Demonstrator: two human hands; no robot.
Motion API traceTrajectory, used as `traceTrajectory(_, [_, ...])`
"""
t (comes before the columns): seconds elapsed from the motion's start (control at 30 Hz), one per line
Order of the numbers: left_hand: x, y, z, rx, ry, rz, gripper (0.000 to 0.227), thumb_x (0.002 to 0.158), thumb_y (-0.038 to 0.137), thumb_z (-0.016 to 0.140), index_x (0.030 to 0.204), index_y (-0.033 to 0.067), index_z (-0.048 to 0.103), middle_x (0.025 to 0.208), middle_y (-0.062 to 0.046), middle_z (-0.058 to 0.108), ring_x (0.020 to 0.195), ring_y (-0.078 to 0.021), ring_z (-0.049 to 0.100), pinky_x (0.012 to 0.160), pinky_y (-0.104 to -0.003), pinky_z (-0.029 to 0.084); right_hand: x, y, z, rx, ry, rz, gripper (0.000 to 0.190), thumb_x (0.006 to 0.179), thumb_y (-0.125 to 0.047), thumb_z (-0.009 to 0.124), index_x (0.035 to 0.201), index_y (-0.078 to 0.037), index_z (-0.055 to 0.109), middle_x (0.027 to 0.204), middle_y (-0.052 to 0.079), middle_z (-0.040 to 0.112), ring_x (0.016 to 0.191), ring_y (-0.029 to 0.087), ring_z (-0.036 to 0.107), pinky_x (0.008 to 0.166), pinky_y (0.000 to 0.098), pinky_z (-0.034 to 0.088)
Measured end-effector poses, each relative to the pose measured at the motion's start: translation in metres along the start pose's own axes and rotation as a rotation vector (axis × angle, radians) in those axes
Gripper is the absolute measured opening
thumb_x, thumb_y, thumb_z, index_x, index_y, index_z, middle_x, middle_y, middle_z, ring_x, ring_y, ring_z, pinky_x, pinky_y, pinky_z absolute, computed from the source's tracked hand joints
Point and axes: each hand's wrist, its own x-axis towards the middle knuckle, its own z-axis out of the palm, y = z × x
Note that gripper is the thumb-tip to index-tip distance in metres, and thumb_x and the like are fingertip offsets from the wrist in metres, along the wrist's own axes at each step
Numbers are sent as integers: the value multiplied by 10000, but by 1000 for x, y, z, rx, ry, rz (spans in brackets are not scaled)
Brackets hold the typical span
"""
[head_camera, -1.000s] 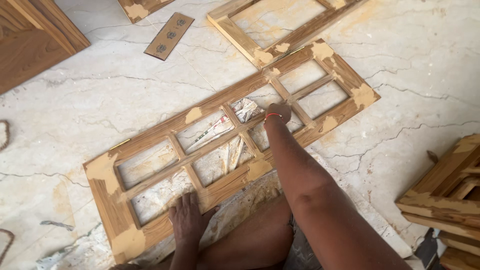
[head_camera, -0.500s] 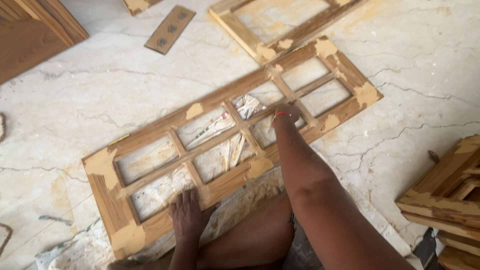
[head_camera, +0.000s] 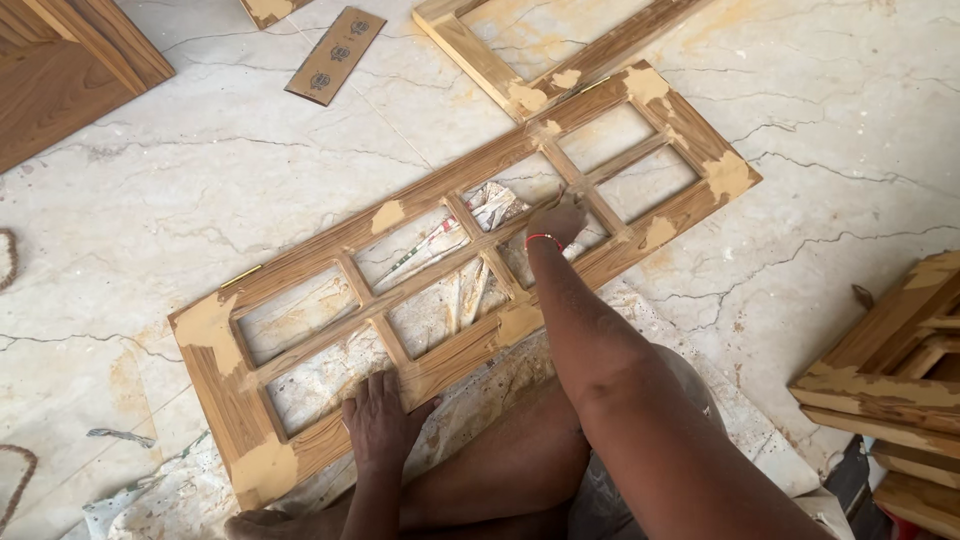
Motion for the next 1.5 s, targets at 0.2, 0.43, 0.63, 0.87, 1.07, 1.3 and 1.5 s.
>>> traceTrajectory(0.2, [-11,-5,4,18,54,31,845,738,635,791,1336,75,584,1275,-86,622,1221,-279,560,980,-463,402,-4,24,-11,83,-122,2,234,980,-55,595,1186,-2,692,1246,240,616,1159,400,589,1002,466,492])
traceTrajectory(0.43, [-14,-5,-3,21,-15,7,899,721,659,791,1353,60,573,1263,-101,617,1230,-278,541,985,-457,398,-27,15,-23,13,-306,34,170,922,-82,660,1074,-45,727,1146,178,660,1150,367,603,1020,423,502])
traceTrajectory(0.63, [-11,-3,-2,37,55,41,942,664,674,805,1339,56,579,1294,-126,613,1242,-309,539,963,-477,394,-48,7,-45,189,-255,47,150,971,-85,596,1067,-37,701,1210,173,616,1115,345,595,970,396,514])
traceTrajectory(0.87, [-6,-6,6,23,12,9,898,690,649,803,1337,69,579,1290,-87,621,1212,-284,557,998,-468,397,-9,18,-22,-36,-181,-103,228,921,-71,642,1125,3,711,1175,204,661,1172,352,584,1051,411,457])
traceTrajectory(1.07, [-13,-4,4,13,63,27,865,693,667,802,1293,76,604,1283,-92,631,1224,-288,564,977,-457,416,-25,25,-21,-103,-242,-175,190,900,-82,678,1063,7,721,1203,227,665,1216,358,563,1057,382,441])
traceTrajectory(1.3, [-22,-4,-4,-1,41,27,788,744,641,791,1266,75,623,1206,-86,664,1177,-283,594,1000,-472,414,-24,39,-4,-150,-273,-151,225,912,-136,637,1077,-6,719,1181,212,682,1178,341,598,1021,392,462])
traceTrajectory(1.5, [-9,-5,1,8,47,29,834,711,652,785,1284,72,609,1255,-80,648,1215,-277,569,989,-463,410,-11,22,3,-202,-318,-92,205,1043,-171,585,1076,-8,706,1183,195,682,1149,331,627,1005,398,489])
